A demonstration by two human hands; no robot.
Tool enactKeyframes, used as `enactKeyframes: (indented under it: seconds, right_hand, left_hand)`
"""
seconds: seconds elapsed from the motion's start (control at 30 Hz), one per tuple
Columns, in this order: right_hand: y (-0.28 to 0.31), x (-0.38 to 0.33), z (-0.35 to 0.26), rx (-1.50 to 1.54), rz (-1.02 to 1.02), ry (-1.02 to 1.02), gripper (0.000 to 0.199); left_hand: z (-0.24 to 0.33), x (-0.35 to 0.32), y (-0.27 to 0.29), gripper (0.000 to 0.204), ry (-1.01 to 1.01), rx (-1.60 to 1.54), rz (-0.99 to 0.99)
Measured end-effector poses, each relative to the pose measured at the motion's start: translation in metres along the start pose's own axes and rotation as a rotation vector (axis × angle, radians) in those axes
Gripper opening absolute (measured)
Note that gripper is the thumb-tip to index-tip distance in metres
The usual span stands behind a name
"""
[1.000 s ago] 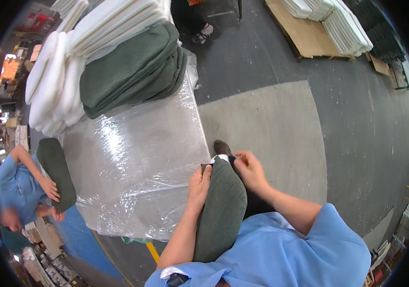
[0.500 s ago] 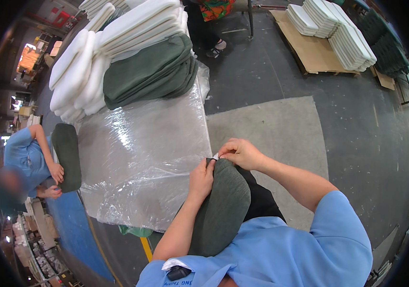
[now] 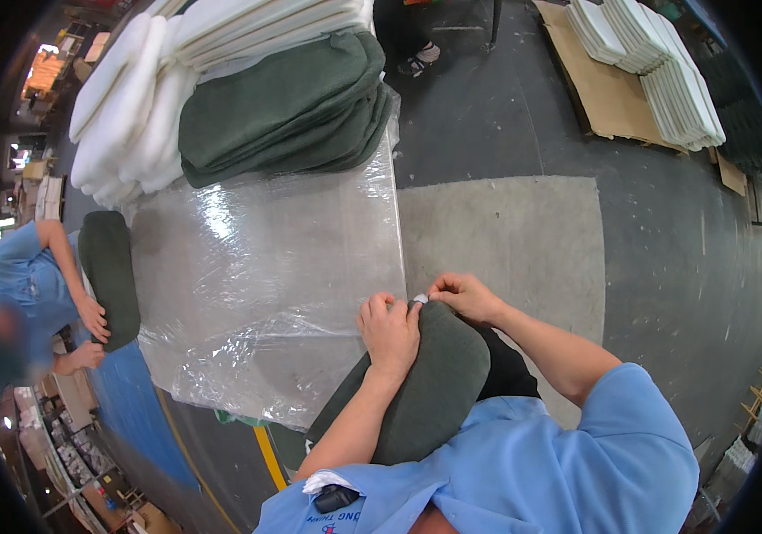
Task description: The person inserts white foam inserts into green fabric covers at a work table. They repeatedly pick up a foam piece, open a cover, insert the foam, and place the finished cushion on a stack. Other workers are visible nearby performing similar tasks.
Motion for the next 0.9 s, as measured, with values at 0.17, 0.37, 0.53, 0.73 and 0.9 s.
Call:
enactKeyframes:
  seconds: [0.17, 0.37, 0.53, 0.73, 0.9]
  right_hand:
    - [-0.004, 0.006, 0.005, 0.212, -0.053, 0.004, 0.012]
    - [-0.004, 0.009, 0.04, 0.095, 0.114, -0.248, 0.012]
    - [-0.022, 0.005, 0.06, 0.359, 0.11, -0.574, 0.011]
    - [-0.051, 0.005, 0.085, 0.715, -0.1, -0.77, 0.008]
    - [-0.031, -0.014, 0.075, 0.969, -0.057, -0.684, 0.014]
  left_hand:
    - [0.004, 0.007, -0.001, 0.034, -0.06, -0.016, 0.072]
    - [0.002, 0.028, -0.011, 0.034, -0.06, -0.062, -0.042]
    - [-0.002, 0.039, -0.022, 0.03, -0.03, -0.094, -0.056]
    - [0.0, 0.04, -0.024, 0.023, -0.041, -0.134, -0.01]
    - [0.031, 0.031, -0.041, 0.019, -0.243, -0.076, -0.116]
Point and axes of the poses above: each hand's wrist, its own x-axis towards the middle knuckle, its own y-axis out of the back of the hand, z = x × y, the point moved 8 cm from there along x, towards the middle knuckle, and after that the axes turned 14 degrees about y, right-handed, at the moved point
